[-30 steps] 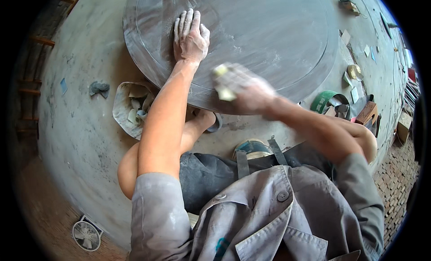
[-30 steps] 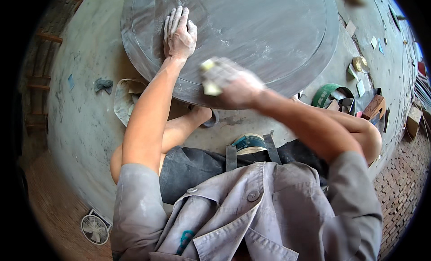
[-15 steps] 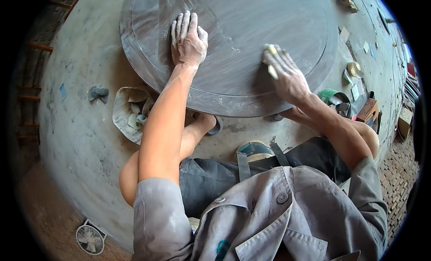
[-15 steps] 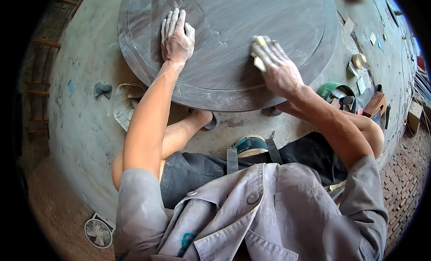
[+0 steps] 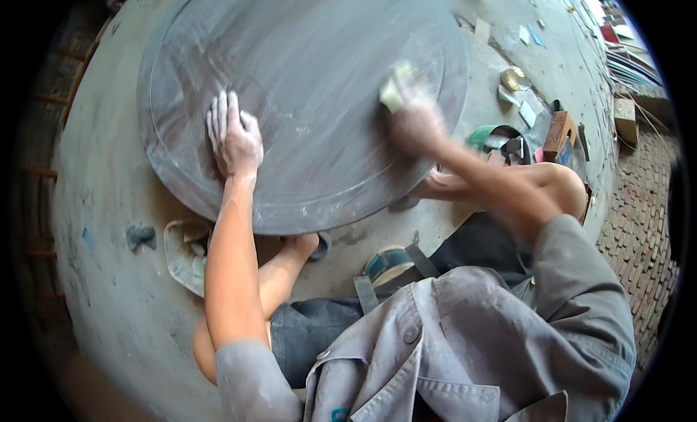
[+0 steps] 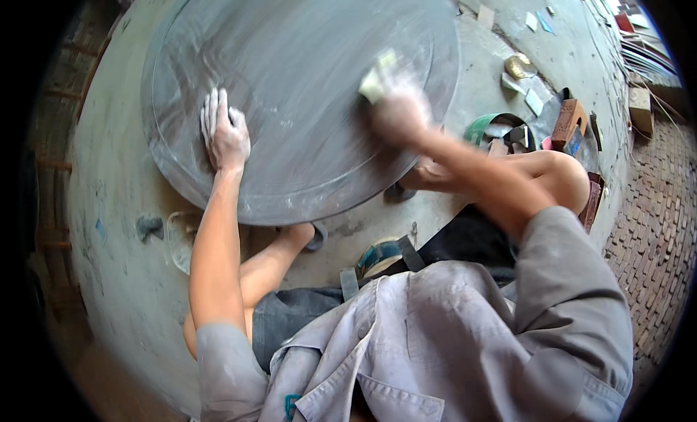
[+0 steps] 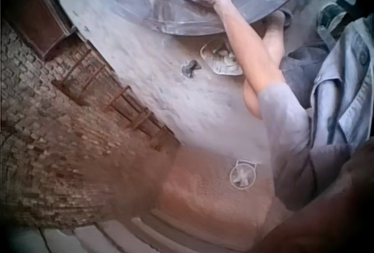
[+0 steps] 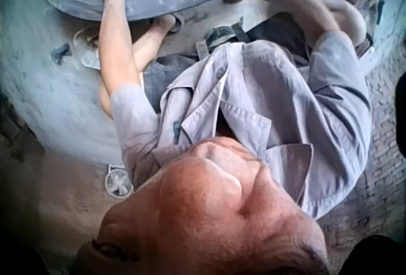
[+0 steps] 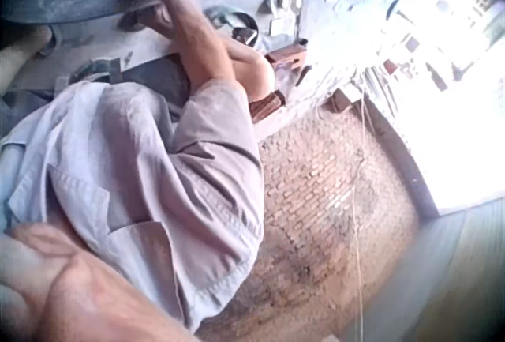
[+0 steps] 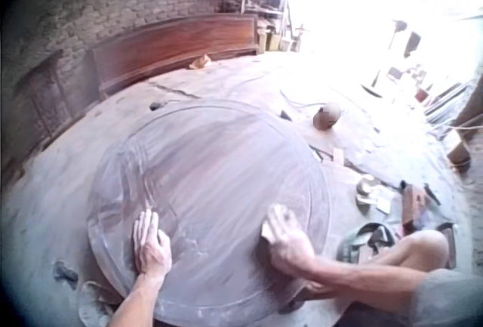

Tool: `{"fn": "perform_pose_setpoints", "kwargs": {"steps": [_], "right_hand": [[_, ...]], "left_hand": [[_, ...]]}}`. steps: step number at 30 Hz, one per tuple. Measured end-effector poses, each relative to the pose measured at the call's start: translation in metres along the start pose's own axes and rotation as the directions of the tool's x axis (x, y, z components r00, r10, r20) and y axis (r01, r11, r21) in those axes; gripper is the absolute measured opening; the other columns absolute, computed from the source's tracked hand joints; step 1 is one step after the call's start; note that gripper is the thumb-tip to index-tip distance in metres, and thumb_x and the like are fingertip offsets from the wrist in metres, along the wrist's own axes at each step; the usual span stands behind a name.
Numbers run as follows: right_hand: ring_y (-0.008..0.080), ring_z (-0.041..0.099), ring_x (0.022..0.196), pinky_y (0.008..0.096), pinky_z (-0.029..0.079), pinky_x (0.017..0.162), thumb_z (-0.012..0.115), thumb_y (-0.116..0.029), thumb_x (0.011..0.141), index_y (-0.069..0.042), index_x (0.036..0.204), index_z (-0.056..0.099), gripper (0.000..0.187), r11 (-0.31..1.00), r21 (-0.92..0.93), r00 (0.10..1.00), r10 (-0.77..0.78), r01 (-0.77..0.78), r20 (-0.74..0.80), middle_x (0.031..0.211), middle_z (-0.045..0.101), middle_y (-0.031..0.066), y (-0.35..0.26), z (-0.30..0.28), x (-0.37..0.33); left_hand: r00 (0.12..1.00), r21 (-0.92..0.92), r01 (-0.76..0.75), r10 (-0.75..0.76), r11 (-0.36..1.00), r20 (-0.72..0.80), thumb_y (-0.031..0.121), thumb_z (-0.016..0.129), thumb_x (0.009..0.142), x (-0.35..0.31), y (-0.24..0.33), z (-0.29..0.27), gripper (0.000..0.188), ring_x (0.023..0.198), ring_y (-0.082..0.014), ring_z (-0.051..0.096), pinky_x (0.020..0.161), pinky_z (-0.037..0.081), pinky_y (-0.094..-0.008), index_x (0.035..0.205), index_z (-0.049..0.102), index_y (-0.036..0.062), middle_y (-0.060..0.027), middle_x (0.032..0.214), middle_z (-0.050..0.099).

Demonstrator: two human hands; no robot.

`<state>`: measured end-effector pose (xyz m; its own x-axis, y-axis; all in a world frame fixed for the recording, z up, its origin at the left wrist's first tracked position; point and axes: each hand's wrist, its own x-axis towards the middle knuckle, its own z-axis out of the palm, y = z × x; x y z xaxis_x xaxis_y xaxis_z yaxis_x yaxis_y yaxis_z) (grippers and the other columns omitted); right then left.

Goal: The person sits on the floor and sands a large round wooden table top using a sanding block. They repeatedly rub the surface in circular and linear motions, occasionally pausing to adjust the sandpaper.

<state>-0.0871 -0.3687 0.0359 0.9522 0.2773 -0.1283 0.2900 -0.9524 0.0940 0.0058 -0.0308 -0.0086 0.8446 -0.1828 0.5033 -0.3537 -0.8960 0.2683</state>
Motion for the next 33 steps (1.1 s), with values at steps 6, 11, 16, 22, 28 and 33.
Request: {"fn": "perform_pose_setpoints", "kwargs": {"steps": [6, 11, 16, 22, 28, 33], "right_hand": [[0.0381, 0.038, 0.147, 0.0476, 0.022, 0.127, 0.056, -0.017, 0.087, 0.005, 0.149, 0.041, 0.067, 0.877, 0.285, 0.910, -0.315, 0.388, -0.270, 0.157, 0.041, 0.0223, -0.054, 0.007, -0.040], [0.0448, 0.043, 0.140, 0.0472, 0.031, 0.121, 0.049, -0.011, 0.089, 0.005, 0.144, 0.045, 0.057, 0.982, 0.138, 0.945, 0.164, -0.128, -0.284, 0.148, 0.045, 0.0320, 0.163, 0.036, 0.004], [0.0513, 0.051, 0.128, 0.0520, 0.044, 0.108, 0.044, -0.020, 0.099, 0.002, 0.147, 0.041, 0.053, 0.682, 0.608, 0.705, 0.658, -0.407, -0.266, 0.143, 0.046, 0.0373, 0.187, 0.036, 0.025], [0.0497, 0.064, 0.113, 0.0540, 0.050, 0.097, 0.038, -0.041, 0.105, -0.014, 0.143, 0.051, 0.049, 0.202, 0.622, 0.416, 0.883, -0.757, 0.219, 0.116, 0.069, 0.0306, 0.180, 0.056, 0.046], [0.0429, 0.071, 0.092, 0.0512, 0.053, 0.078, 0.040, -0.040, 0.106, -0.011, 0.129, 0.053, 0.039, 0.123, 0.740, 0.356, 0.920, -0.661, 0.165, 0.097, 0.072, 0.0254, 0.141, 0.075, 0.023], [0.0506, 0.067, 0.100, 0.0559, 0.050, 0.086, 0.036, -0.044, 0.107, -0.014, 0.143, 0.048, 0.048, -0.048, 0.841, 0.262, 0.939, -0.540, 0.221, 0.103, 0.071, 0.0301, 0.114, 0.113, -0.037]], "left_hand": [[0.999, 0.014, -0.006, 0.006, 1.000, 0.049, 0.012, 0.051, 0.097, -0.002, 0.001, -0.006, 0.044, 0.139, -0.0381, 0.048, 0.119, 0.033, -0.0496, 0.138, 0.057, -0.0016, -0.0215, 0.147, 0.053], [0.999, -0.029, -0.009, 0.010, 1.000, 0.039, 0.013, 0.050, 0.099, -0.003, 0.011, 0.007, 0.043, 0.139, -0.0379, 0.048, 0.120, 0.033, -0.0486, 0.139, 0.057, -0.0010, -0.0215, 0.146, 0.054], [0.982, 0.167, 0.151, -0.167, 0.974, 0.087, 0.020, 0.050, 0.102, -0.043, 0.012, -0.027, 0.045, 0.144, -0.0367, 0.042, 0.122, 0.025, -0.0529, 0.143, 0.052, 0.0005, -0.0201, 0.150, 0.050], [0.430, 0.247, 0.890, -0.886, 0.384, -0.172, 0.037, 0.049, 0.104, -0.146, 0.037, -0.053, 0.072, 0.143, -0.0448, 0.036, 0.119, 0.026, -0.0574, 0.154, 0.024, -0.0068, -0.0357, 0.153, 0.033], [0.209, -0.200, 0.959, -0.978, 0.202, 0.011, 0.043, 0.047, 0.105, -0.141, 0.027, -0.056, 0.077, 0.134, -0.0463, 0.047, 0.112, 0.039, -0.0493, 0.153, 0.020, -0.0120, -0.0385, 0.146, 0.041], [0.376, -0.324, 0.895, -0.909, 0.306, 0.180, 0.042, 0.053, 0.104, -0.109, -0.030, -0.054, 0.077, 0.137, -0.0429, 0.047, 0.115, 0.038, -0.0460, 0.153, 0.026, -0.0095, -0.0322, 0.152, 0.042]]}}
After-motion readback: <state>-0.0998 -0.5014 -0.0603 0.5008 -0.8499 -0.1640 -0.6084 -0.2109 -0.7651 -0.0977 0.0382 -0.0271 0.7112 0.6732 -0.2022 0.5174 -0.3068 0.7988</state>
